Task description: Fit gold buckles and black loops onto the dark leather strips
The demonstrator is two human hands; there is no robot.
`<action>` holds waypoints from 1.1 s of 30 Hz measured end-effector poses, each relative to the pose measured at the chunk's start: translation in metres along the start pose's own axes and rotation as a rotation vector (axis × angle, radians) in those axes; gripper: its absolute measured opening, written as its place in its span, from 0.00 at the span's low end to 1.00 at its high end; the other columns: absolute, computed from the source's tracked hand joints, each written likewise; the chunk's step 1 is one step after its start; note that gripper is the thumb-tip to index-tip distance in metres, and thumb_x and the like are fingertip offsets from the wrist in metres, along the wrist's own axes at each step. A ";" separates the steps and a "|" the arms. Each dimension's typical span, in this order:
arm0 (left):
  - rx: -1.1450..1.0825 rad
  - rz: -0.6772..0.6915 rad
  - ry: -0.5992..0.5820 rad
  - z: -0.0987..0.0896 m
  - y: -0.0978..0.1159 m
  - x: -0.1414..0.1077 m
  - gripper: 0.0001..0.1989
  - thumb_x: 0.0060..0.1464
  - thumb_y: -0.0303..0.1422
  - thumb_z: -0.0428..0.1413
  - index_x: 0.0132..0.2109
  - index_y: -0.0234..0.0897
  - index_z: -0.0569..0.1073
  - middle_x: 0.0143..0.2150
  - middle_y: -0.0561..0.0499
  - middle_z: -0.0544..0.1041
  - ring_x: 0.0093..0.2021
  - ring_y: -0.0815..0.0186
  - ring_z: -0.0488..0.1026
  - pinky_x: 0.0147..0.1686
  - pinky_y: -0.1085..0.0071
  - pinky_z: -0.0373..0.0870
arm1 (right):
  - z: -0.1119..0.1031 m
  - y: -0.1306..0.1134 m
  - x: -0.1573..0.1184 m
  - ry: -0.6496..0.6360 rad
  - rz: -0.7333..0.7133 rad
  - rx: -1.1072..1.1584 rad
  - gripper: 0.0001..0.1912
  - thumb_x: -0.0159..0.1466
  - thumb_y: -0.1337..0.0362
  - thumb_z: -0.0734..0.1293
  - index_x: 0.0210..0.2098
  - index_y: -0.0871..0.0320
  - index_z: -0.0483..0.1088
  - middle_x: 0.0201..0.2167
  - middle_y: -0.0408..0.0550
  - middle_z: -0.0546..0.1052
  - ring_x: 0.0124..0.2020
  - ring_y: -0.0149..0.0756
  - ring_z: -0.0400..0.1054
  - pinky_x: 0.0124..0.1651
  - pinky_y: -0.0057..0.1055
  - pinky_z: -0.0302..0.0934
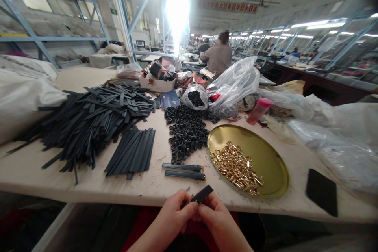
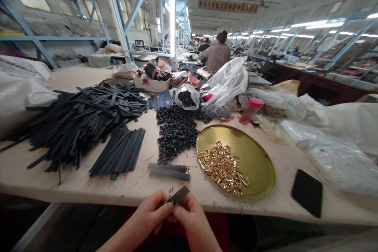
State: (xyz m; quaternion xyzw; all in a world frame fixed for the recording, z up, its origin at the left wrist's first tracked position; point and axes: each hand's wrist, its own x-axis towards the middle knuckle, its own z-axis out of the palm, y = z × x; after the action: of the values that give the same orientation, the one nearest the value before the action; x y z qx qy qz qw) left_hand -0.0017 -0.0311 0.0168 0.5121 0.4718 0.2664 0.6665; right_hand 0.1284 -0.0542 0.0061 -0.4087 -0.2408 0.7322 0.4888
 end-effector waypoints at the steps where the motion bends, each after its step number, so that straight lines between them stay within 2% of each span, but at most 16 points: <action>1: 0.001 -0.004 0.006 0.000 -0.001 0.000 0.15 0.45 0.44 0.52 0.27 0.37 0.60 0.20 0.58 0.68 0.12 0.78 0.54 0.11 0.80 0.46 | 0.002 -0.001 0.000 0.001 0.018 0.035 0.10 0.48 0.68 0.70 0.30 0.58 0.67 0.22 0.39 0.70 0.22 0.28 0.63 0.29 0.27 0.57; 6: -0.038 -0.040 0.014 -0.001 -0.005 0.000 0.15 0.45 0.43 0.53 0.28 0.37 0.61 0.18 0.59 0.66 0.13 0.77 0.54 0.13 0.80 0.48 | 0.010 -0.009 -0.003 -0.018 0.024 0.183 0.08 0.48 0.73 0.66 0.28 0.59 0.67 0.22 0.40 0.70 0.23 0.28 0.63 0.29 0.27 0.57; 12: -0.043 0.060 0.002 0.001 -0.002 0.002 0.14 0.48 0.42 0.53 0.28 0.34 0.64 0.20 0.57 0.67 0.21 0.74 0.62 0.24 0.78 0.58 | 0.015 -0.013 -0.004 0.034 0.024 0.146 0.08 0.48 0.71 0.67 0.29 0.58 0.67 0.22 0.39 0.69 0.21 0.27 0.61 0.27 0.26 0.57; 17: 0.020 0.046 0.026 0.004 -0.003 0.003 0.15 0.51 0.44 0.50 0.29 0.35 0.64 0.20 0.58 0.66 0.19 0.74 0.59 0.19 0.79 0.55 | 0.014 -0.007 -0.001 0.094 0.008 0.066 0.08 0.47 0.70 0.67 0.28 0.58 0.66 0.20 0.38 0.68 0.20 0.25 0.59 0.25 0.25 0.55; 21: 0.059 0.053 0.049 0.006 -0.004 0.001 0.13 0.52 0.42 0.48 0.29 0.36 0.63 0.20 0.58 0.66 0.17 0.75 0.56 0.18 0.79 0.53 | 0.008 -0.001 0.002 0.088 -0.005 -0.008 0.09 0.47 0.71 0.67 0.29 0.58 0.65 0.21 0.37 0.68 0.19 0.25 0.59 0.25 0.24 0.54; 28: 0.129 0.052 0.058 0.006 0.000 -0.002 0.13 0.53 0.42 0.46 0.28 0.37 0.61 0.19 0.59 0.64 0.15 0.75 0.54 0.17 0.78 0.52 | -0.006 0.000 0.002 0.148 -0.247 -0.344 0.09 0.56 0.57 0.65 0.31 0.57 0.66 0.26 0.42 0.70 0.30 0.33 0.64 0.35 0.30 0.60; 33: 0.161 0.060 0.097 0.010 0.004 -0.002 0.12 0.53 0.40 0.45 0.27 0.37 0.61 0.18 0.58 0.65 0.15 0.75 0.54 0.17 0.77 0.51 | -0.005 -0.004 0.002 0.197 -0.324 -0.476 0.12 0.57 0.54 0.63 0.30 0.57 0.65 0.26 0.43 0.70 0.30 0.34 0.63 0.35 0.30 0.60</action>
State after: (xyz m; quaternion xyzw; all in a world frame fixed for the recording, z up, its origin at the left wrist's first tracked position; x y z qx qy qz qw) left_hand 0.0068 -0.0362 0.0214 0.5643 0.5079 0.2718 0.5914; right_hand 0.1345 -0.0513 0.0055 -0.5373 -0.4192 0.5243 0.5106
